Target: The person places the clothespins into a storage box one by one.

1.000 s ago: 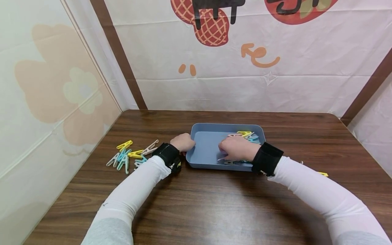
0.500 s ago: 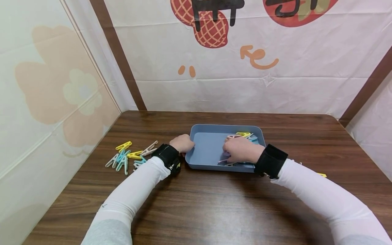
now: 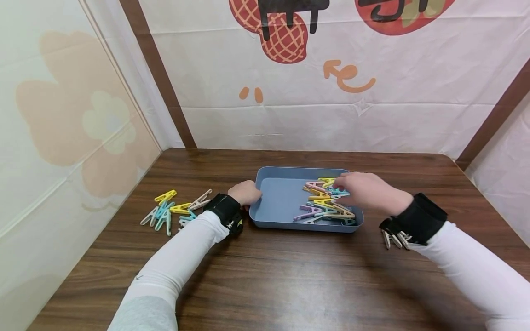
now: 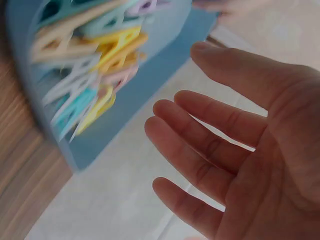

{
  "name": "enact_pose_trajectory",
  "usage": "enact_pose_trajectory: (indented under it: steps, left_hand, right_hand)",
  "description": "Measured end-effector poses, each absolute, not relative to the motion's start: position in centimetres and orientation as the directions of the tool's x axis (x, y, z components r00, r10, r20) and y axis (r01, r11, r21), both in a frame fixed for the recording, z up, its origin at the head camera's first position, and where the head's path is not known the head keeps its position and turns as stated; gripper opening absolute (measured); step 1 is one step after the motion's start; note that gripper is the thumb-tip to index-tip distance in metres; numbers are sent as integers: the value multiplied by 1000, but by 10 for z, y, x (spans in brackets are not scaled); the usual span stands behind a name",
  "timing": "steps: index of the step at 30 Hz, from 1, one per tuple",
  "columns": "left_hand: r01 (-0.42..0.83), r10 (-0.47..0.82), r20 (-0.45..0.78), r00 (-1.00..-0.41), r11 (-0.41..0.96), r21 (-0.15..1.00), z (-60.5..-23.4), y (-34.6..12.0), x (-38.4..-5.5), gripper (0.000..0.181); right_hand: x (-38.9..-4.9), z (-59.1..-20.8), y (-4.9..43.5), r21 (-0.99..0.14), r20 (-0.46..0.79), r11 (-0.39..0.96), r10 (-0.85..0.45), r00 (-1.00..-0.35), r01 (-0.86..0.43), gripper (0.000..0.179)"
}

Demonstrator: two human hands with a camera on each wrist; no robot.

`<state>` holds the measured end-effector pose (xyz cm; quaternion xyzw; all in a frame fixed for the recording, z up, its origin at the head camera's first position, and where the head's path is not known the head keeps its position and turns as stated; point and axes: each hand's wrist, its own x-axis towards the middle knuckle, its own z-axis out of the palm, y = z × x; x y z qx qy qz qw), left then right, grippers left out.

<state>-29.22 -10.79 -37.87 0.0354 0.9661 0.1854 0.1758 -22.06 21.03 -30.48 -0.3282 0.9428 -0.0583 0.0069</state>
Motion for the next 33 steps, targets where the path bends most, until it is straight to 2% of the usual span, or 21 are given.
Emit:
enact_pose_trajectory:
  steps: [4, 8, 16, 24, 29, 33]
  left_hand:
    - [3, 133, -326, -936, 928, 372, -378, -108, -291, 28]
    - [-4, 128, -335, -934, 930, 368, -377, -108, -290, 28]
    - [-7, 125, -339, -933, 932, 362, -375, -107, -291, 27]
    - [-7, 128, -347, -929, 932, 363, -374, -106, -291, 28]
    - [-10, 124, -351, -928, 935, 355, -372, -106, -290, 30]
    - [-11, 122, -349, -929, 934, 356, -372, -106, -289, 29]
  right_hand:
    - [-215, -301, 236, -155, 24, 822, -552, -834, -548, 24]
    - [-208, -302, 261, -187, -8, 866, -473, -881, -464, 29]
    - [-205, -318, 311, -227, -103, 912, -372, -923, -342, 42]
    - [-195, -334, 349, -319, -315, 918, -338, -887, -236, 46]
    - [-185, -343, 359, -340, -354, 914, -342, -871, -220, 41]
    - [-179, -347, 360, -302, -360, 926, -330, -873, -226, 39]
